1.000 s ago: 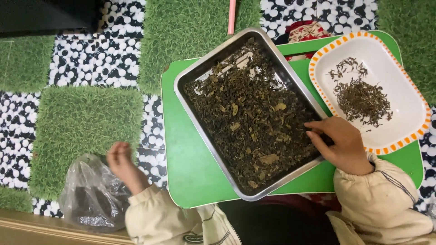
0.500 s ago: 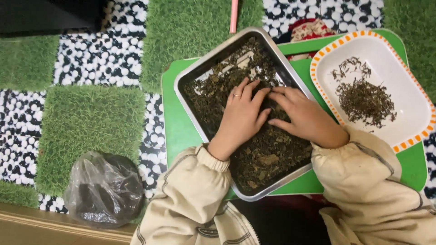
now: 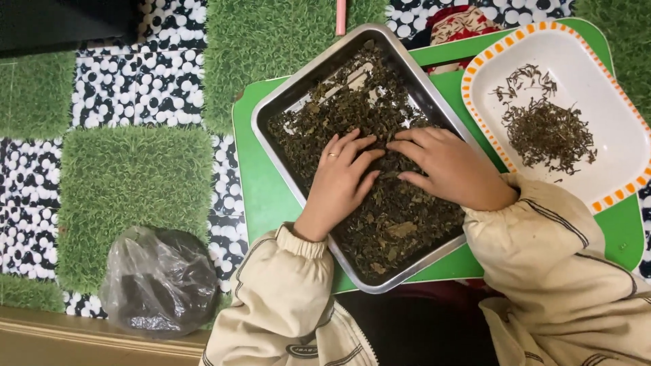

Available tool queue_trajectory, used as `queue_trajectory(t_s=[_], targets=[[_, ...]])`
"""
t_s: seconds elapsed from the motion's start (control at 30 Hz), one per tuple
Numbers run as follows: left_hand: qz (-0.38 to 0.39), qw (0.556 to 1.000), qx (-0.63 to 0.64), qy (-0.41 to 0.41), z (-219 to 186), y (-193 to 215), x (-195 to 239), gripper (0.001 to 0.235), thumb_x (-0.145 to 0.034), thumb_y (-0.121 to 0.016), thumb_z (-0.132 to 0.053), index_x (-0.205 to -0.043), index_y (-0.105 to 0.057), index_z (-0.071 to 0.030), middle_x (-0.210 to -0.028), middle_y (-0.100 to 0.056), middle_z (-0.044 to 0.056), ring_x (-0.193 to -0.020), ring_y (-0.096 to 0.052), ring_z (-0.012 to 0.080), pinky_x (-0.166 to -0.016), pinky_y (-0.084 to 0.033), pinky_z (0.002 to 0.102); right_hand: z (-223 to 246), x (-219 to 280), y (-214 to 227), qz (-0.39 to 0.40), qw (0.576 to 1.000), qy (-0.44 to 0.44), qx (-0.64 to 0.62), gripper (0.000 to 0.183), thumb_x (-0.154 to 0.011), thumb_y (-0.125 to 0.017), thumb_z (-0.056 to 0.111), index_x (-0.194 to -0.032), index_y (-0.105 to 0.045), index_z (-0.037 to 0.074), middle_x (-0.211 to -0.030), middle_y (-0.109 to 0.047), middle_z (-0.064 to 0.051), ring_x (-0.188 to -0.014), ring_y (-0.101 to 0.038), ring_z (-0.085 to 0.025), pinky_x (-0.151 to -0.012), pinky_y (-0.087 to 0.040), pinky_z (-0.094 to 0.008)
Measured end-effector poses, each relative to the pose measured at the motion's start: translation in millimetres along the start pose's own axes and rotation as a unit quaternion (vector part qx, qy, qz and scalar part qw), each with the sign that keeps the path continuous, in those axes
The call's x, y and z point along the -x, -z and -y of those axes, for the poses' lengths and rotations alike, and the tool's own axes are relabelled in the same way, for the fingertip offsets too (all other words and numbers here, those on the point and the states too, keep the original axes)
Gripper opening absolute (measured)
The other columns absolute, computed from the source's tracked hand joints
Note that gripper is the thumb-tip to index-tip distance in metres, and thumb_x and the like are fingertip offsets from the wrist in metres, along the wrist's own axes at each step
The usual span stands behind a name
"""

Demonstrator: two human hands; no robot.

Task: Sorting dried tea leaves by hand to remove stems and debris into a separate tray

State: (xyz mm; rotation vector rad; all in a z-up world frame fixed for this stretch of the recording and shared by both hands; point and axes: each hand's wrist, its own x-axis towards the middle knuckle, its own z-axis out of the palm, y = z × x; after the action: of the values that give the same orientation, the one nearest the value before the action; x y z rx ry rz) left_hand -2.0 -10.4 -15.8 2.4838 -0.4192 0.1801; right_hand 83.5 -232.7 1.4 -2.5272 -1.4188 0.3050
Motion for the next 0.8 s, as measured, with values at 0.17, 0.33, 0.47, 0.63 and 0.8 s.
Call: queue_trajectory(t_s=[0.17, 0.33, 0.47, 0.63, 0.8], targets=[[-0.015, 1.0, 0.002, -0.002, 7.4, -6.5, 1.1, 0.025, -0.097, -0.068, -0.017, -0.121, -0.066, -0.014, -0.124, -0.061, 0.006, -0.131, -0.05, 0.0306, -0.118, -0.027, 0.057, 1.4, 0.6, -1.1, -0.023, 1.0, 0.015, 0.007, 0.035, -0.097, -0.065, 0.033, -0.123, -0.064, 0.01, -0.129, -0.061, -0.011, -0.125, -0.059, -0.033, -0.103, -0.049, -0.049], [-0.033, 0.999, 0.001, -0.012, 11.2, -11.1, 1.2, 0.016, -0.096, -0.07, -0.016, -0.112, -0.069, -0.013, -0.109, -0.063, 0.004, -0.117, -0.057, 0.0262, -0.116, -0.031, 0.056, 2.5, 0.6, -2.3, -0.049, 0.998, 0.024, 0.012, 0.03, -0.098, -0.065, 0.035, -0.116, -0.066, 0.011, -0.122, -0.065, -0.008, -0.122, -0.061, -0.029, -0.101, -0.05, -0.045], [-0.053, 0.998, -0.003, -0.021, 10.2, -10.3, 0.9, 0.013, -0.095, -0.069, -0.013, -0.108, -0.07, -0.013, -0.102, -0.065, 0.002, -0.112, -0.058, 0.0236, -0.116, -0.032, 0.056, 4.5, 0.2, 1.6, -0.054, 0.998, 0.026, -0.006, 0.027, -0.101, -0.061, 0.034, -0.115, -0.068, 0.011, -0.117, -0.068, -0.008, -0.119, -0.063, -0.027, -0.099, -0.051, -0.044], [-0.063, 0.998, 0.01, -0.027, 5.6, -3.8, 0.4, 0.013, -0.095, -0.066, -0.006, -0.106, -0.071, -0.012, -0.095, -0.066, 0.003, -0.107, -0.06, 0.0228, -0.117, -0.031, 0.055, 2.6, 1.0, -4.0, -0.075, 0.996, 0.037, -0.016, 0.025, -0.1, -0.063, 0.03, -0.113, -0.069, 0.01, -0.114, -0.07, -0.009, -0.116, -0.065, -0.028, -0.099, -0.05, -0.044], [-0.057, 0.998, 0.001, -0.011, 5.7, -5.2, 0.4, 0.015, -0.093, -0.071, -0.014, -0.108, -0.071, -0.011, -0.096, -0.066, 0.004, -0.109, -0.059, 0.0235, -0.117, -0.03, 0.057, 3.2, 0.7, -2.1, -0.052, 0.998, 0.023, -0.02, 0.028, -0.098, -0.065, 0.031, -0.116, -0.07, 0.01, -0.115, -0.07, -0.01, -0.118, -0.064, -0.027, -0.102, -0.049, -0.045]])
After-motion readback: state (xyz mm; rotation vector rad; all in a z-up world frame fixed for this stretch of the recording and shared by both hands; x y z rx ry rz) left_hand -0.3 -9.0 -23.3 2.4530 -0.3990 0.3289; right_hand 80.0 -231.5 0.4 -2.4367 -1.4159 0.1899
